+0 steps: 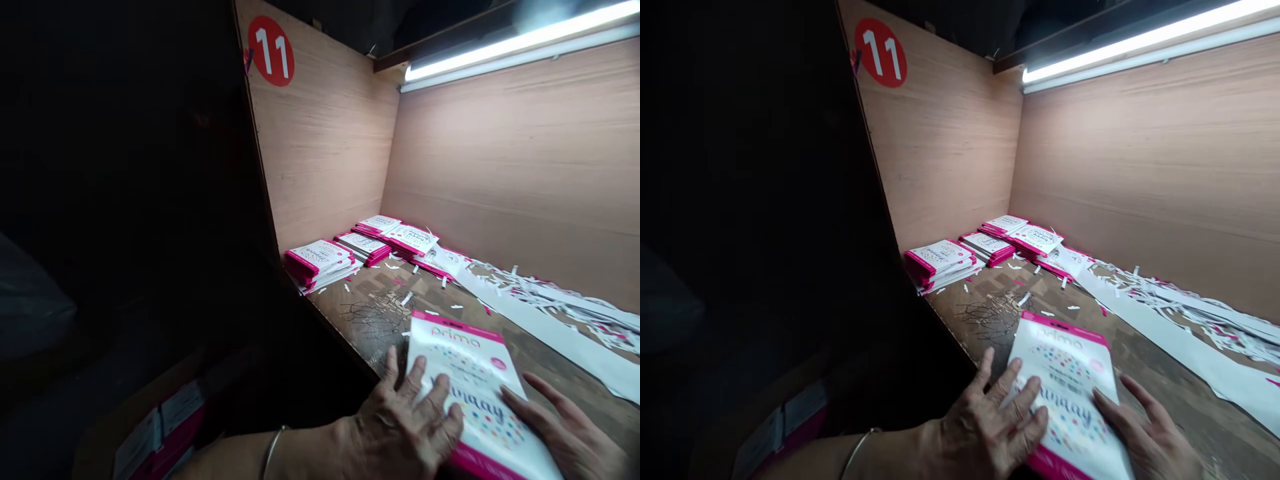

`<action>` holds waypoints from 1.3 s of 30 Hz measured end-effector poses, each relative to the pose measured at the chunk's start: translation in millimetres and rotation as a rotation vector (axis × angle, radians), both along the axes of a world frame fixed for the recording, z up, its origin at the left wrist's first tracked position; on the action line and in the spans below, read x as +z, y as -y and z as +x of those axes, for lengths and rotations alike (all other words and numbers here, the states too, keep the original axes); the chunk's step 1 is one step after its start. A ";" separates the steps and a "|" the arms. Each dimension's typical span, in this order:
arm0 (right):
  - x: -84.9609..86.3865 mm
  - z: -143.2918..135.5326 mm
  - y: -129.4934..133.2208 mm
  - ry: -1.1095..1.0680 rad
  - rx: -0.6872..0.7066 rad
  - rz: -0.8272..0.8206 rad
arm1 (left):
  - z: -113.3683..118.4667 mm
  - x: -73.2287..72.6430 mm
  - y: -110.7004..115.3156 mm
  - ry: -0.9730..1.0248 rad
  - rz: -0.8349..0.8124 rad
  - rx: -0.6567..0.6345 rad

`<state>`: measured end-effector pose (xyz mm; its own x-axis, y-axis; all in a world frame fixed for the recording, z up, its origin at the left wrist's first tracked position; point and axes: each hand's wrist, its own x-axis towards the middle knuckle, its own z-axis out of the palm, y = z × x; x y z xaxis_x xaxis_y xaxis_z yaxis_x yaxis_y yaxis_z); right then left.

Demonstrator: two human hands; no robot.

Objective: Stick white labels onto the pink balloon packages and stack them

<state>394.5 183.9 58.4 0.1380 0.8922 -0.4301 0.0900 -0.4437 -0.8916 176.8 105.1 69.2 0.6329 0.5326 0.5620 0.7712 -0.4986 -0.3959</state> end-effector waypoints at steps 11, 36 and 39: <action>57.8 -137.4 -29.7 -0.587 0.293 0.367 | -101.0 63.9 -41.1 -0.023 0.034 0.289; -45.6 -43.0 -40.0 -0.283 0.282 0.134 | -261.1 105.7 -137.1 0.429 -0.765 0.653; -45.6 -43.5 -41.5 -0.286 0.291 0.143 | -230.4 117.9 -150.6 0.692 -0.751 0.585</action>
<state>350.9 225.4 12.8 -0.2353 0.9295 -0.2839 -0.0662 -0.3068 -0.9495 -53.6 255.7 187.1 -0.1343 0.9847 0.1113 0.8955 0.0725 0.4391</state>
